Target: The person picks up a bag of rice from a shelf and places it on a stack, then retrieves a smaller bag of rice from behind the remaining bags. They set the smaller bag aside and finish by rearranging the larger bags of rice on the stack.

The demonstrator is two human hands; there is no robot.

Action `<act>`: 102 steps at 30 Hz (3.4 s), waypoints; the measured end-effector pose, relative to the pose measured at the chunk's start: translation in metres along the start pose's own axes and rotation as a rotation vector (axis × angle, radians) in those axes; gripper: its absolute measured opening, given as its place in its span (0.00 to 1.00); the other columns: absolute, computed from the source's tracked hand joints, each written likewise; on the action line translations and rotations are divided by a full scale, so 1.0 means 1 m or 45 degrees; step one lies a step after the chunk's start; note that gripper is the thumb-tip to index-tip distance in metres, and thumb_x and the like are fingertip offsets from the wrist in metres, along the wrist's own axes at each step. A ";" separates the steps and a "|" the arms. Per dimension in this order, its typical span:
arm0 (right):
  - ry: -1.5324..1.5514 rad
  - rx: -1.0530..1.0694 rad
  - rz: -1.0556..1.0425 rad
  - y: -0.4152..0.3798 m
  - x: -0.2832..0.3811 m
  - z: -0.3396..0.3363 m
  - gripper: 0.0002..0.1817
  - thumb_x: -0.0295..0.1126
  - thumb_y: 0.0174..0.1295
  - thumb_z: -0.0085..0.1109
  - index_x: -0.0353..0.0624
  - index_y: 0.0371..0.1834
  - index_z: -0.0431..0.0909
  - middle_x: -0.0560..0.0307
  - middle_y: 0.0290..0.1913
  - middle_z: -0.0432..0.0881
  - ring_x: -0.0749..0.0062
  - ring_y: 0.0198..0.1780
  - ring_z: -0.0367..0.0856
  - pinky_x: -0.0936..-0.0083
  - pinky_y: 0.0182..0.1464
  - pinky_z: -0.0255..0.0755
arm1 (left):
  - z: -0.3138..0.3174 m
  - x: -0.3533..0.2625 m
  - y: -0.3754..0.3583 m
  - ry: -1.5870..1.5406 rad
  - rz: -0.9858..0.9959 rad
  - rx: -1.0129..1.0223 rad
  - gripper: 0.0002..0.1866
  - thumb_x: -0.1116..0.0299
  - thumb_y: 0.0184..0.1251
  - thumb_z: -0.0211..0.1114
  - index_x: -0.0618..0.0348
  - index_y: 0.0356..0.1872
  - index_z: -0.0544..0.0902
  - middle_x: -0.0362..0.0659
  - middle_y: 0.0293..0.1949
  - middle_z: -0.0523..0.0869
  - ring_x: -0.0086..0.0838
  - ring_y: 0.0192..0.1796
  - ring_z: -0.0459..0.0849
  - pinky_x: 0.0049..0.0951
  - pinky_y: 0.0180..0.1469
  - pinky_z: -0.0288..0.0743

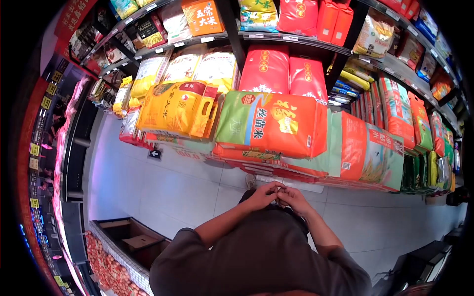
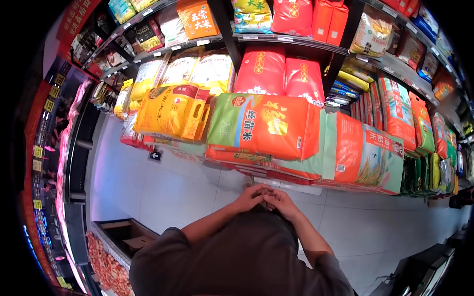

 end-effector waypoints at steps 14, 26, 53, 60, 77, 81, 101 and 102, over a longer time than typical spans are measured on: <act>-0.120 -0.101 -0.046 -0.005 0.003 -0.016 0.07 0.33 0.72 0.61 0.42 0.45 0.79 0.67 0.30 0.79 0.87 0.27 0.72 0.87 0.29 0.63 | 0.006 0.004 0.011 -0.019 0.055 0.094 0.14 0.81 0.74 0.51 0.63 0.56 0.76 0.42 0.48 0.83 0.23 0.50 0.81 0.27 0.55 0.76; 0.028 -0.360 -0.316 0.025 0.041 -0.010 0.08 0.26 0.70 0.60 0.45 0.47 0.72 0.67 0.29 0.74 0.84 0.26 0.71 0.83 0.30 0.65 | -0.039 -0.004 0.073 -0.082 0.063 -0.044 0.17 0.85 0.65 0.49 0.66 0.52 0.80 0.39 0.35 0.83 0.23 0.42 0.83 0.26 0.49 0.77; -0.442 -0.432 -0.506 -0.129 0.095 -0.104 0.29 0.45 0.77 0.41 0.48 0.79 0.61 0.52 0.79 0.56 0.61 0.80 0.53 0.63 0.78 0.48 | 0.162 -0.028 0.132 -0.087 -0.006 0.613 0.32 0.52 0.80 0.53 0.60 0.75 0.62 0.44 0.73 0.65 0.32 0.73 0.66 0.33 0.69 0.65; -0.517 0.313 -0.166 -0.047 0.079 -0.030 0.34 0.56 0.79 0.33 0.50 0.80 0.58 0.51 0.80 0.54 0.62 0.80 0.51 0.63 0.77 0.52 | 0.103 -0.002 0.058 -0.803 -0.157 0.252 0.47 0.35 0.72 0.53 0.57 0.80 0.51 0.47 0.77 0.60 0.39 0.77 0.61 0.40 0.70 0.67; -0.563 -0.155 -0.570 -0.173 0.059 -0.109 0.32 0.48 0.80 0.35 0.38 0.78 0.58 0.50 0.78 0.60 0.59 0.79 0.55 0.65 0.79 0.44 | 0.183 -0.013 0.113 0.137 -0.427 1.034 0.35 0.51 0.77 0.58 0.63 0.76 0.62 0.48 0.74 0.67 0.35 0.76 0.64 0.35 0.77 0.56; -0.254 -0.332 -0.648 -0.242 0.051 -0.131 0.39 0.55 0.76 0.39 0.38 0.80 0.52 0.50 0.80 0.57 0.59 0.80 0.53 0.62 0.79 0.46 | 0.267 -0.014 0.134 0.380 -0.310 1.410 0.34 0.55 0.78 0.59 0.63 0.76 0.61 0.50 0.74 0.67 0.35 0.76 0.63 0.36 0.77 0.56; 1.044 -0.207 -1.859 -0.377 0.316 -0.238 0.42 0.55 0.62 0.55 0.44 0.76 0.59 0.40 0.79 0.55 0.46 0.81 0.49 0.47 0.83 0.35 | 0.449 -0.171 0.179 0.949 1.219 0.460 0.32 0.71 0.59 0.62 0.61 0.68 0.73 0.55 0.70 0.72 0.54 0.76 0.64 0.56 0.77 0.53; 1.048 -0.188 -1.856 -0.377 0.319 -0.237 0.42 0.54 0.62 0.55 0.44 0.76 0.59 0.40 0.79 0.55 0.46 0.81 0.49 0.47 0.83 0.35 | 0.446 -0.171 0.182 0.937 1.218 0.468 0.32 0.71 0.59 0.62 0.61 0.68 0.73 0.55 0.70 0.72 0.54 0.76 0.64 0.56 0.77 0.53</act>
Point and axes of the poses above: each hand's wrist, its own y-axis towards the middle knuckle, its own z-axis out of the palm, x = y × z, the point moved 7 cm from there along y, towards the middle knuckle
